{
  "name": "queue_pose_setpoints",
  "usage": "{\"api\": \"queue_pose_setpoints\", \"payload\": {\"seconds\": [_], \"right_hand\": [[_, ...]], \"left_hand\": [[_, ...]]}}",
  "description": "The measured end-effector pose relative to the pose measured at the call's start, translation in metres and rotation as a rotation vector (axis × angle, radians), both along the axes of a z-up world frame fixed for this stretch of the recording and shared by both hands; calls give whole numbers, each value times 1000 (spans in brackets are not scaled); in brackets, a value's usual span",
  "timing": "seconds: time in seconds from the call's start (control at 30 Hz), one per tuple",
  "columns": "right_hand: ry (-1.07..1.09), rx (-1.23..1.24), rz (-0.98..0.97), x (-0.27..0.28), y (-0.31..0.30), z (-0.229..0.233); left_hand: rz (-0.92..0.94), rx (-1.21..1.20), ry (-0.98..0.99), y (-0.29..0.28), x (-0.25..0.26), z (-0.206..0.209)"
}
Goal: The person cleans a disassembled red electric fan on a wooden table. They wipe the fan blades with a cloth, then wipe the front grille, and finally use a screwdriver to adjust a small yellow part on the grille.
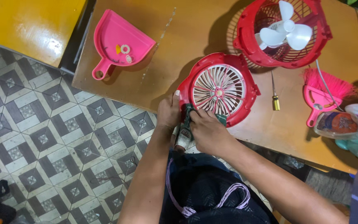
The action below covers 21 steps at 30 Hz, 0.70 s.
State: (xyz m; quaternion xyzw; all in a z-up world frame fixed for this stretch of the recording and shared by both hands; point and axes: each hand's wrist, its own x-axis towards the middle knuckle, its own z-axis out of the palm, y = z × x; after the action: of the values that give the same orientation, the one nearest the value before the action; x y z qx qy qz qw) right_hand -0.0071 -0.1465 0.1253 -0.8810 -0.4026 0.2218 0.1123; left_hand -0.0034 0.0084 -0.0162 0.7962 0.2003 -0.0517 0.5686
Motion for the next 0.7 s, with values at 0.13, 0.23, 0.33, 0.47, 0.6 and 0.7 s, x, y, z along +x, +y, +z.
{"api": "queue_pose_setpoints", "payload": {"seconds": [0.13,0.23,0.33,0.47,0.6,0.7], "right_hand": [[-46,92,-120,4,-1,2],[-91,134,-131,4,-3,-1],[-76,33,-120,-4,-8,-3],[-142,-19,-168,-11,-9,-1],[25,-53,-180,-4,-14,3],[-47,153,-315,8,-18,1]], "left_hand": [[-6,-5,112,-1,5,8],[24,31,-52,-2,4,8],[14,45,-152,-3,1,5],[2,81,-55,-4,1,4],[-21,100,-35,-5,1,5],[40,54,-91,-4,-2,-2]]}}
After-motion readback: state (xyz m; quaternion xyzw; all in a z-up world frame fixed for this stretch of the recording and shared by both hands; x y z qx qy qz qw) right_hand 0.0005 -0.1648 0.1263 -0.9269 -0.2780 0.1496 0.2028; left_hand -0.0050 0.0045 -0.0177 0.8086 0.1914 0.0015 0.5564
